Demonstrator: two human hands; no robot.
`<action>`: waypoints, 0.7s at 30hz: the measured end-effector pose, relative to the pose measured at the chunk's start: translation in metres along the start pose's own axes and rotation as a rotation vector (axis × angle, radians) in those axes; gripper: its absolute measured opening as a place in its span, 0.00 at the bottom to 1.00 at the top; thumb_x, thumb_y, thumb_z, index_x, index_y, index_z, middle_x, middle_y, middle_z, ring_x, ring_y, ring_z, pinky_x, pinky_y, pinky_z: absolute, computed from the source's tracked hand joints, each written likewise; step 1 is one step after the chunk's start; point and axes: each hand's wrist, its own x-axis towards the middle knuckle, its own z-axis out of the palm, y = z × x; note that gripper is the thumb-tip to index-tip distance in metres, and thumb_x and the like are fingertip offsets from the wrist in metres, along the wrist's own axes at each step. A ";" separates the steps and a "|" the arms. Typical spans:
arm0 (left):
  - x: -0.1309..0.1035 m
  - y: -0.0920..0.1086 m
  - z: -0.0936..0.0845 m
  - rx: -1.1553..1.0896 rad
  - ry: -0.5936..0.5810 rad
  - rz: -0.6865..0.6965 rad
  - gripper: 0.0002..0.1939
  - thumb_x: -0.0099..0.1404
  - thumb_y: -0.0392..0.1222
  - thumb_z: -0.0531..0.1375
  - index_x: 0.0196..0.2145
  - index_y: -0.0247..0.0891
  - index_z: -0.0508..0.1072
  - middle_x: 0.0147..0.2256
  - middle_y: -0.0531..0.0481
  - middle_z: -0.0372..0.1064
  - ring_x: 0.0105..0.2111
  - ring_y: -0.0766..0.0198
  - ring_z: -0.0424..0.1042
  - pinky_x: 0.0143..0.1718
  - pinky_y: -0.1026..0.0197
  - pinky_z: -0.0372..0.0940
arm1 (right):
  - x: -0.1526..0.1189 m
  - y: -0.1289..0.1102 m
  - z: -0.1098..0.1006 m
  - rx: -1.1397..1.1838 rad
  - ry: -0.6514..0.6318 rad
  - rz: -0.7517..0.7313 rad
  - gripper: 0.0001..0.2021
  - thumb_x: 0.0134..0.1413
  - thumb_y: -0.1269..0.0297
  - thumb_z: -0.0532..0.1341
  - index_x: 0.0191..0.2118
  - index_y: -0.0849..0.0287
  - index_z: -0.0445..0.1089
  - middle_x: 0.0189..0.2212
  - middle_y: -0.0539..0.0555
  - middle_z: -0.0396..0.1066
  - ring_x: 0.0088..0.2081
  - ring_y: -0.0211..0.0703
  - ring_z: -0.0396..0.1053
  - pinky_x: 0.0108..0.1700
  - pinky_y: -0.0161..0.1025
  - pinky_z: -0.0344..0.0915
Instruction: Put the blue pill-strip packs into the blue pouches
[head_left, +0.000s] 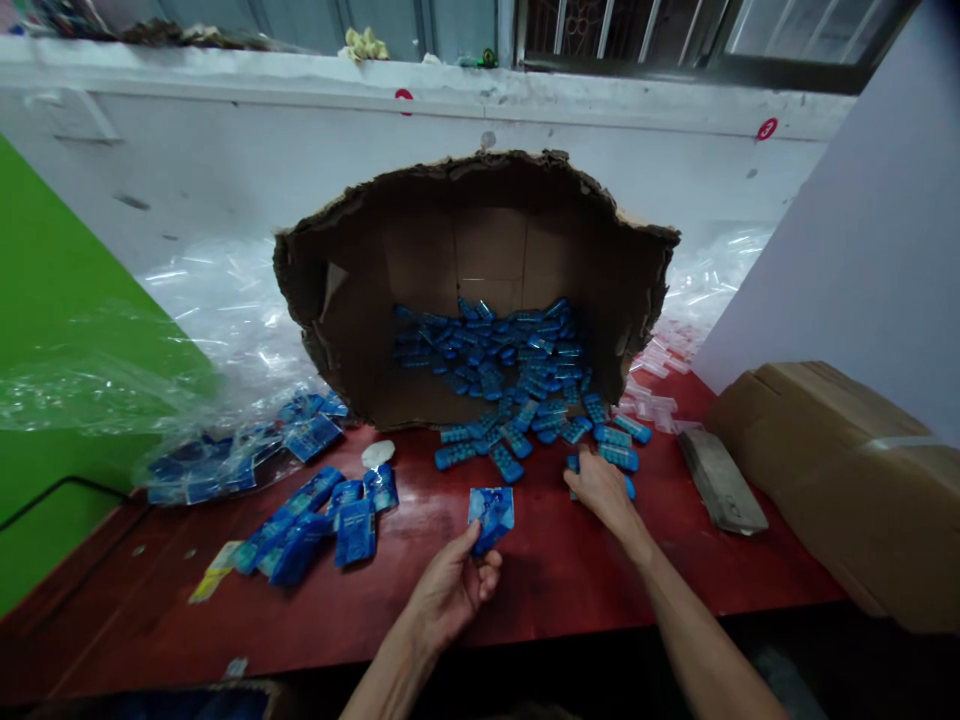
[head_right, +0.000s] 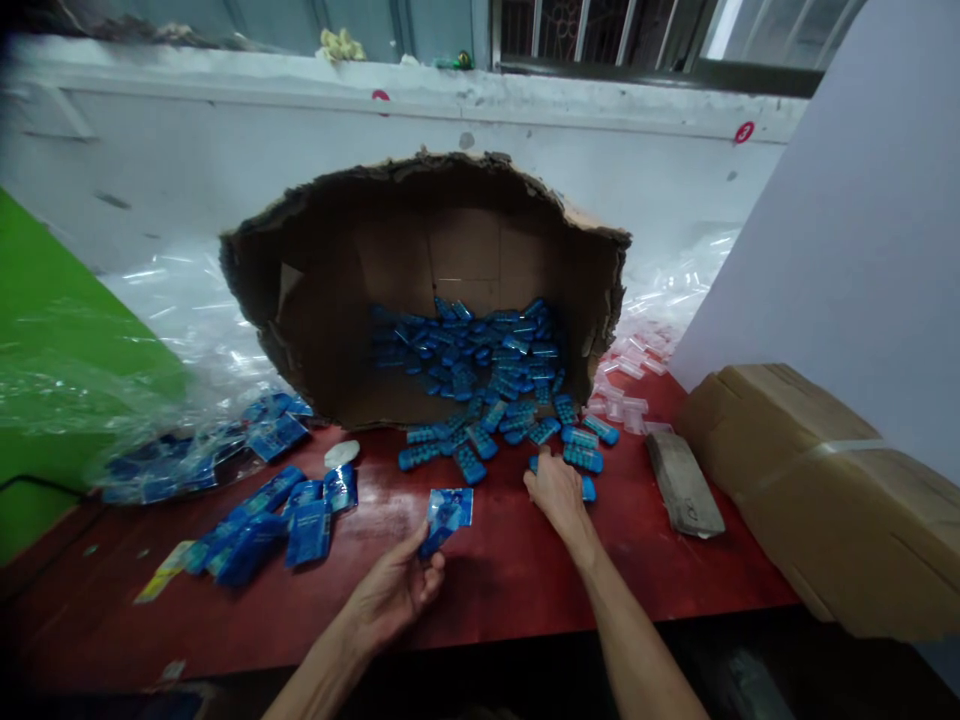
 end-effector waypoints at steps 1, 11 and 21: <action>0.001 0.000 -0.001 -0.009 -0.001 0.007 0.06 0.55 0.39 0.57 0.26 0.34 0.64 0.17 0.51 0.67 0.13 0.73 0.63 0.13 0.72 0.55 | -0.003 0.000 -0.001 0.054 -0.023 -0.011 0.15 0.44 0.65 0.55 0.40 0.64 0.62 0.30 0.60 0.69 0.33 0.51 0.69 0.32 0.42 0.62; 0.011 -0.014 -0.004 0.071 0.008 0.046 0.14 0.54 0.49 0.57 0.25 0.34 0.63 0.16 0.50 0.67 0.13 0.72 0.63 0.13 0.72 0.55 | -0.066 -0.019 -0.013 1.304 -0.486 -0.175 0.18 0.43 0.64 0.56 0.43 0.58 0.59 0.38 0.55 0.67 0.27 0.37 0.67 0.23 0.35 0.65; 0.006 -0.011 -0.008 0.213 -0.061 0.130 0.14 0.54 0.49 0.56 0.26 0.34 0.64 0.15 0.50 0.67 0.13 0.70 0.63 0.12 0.71 0.52 | -0.072 -0.022 -0.016 1.040 -0.523 -0.352 0.18 0.43 0.73 0.57 0.44 0.56 0.61 0.39 0.50 0.65 0.30 0.33 0.61 0.31 0.31 0.61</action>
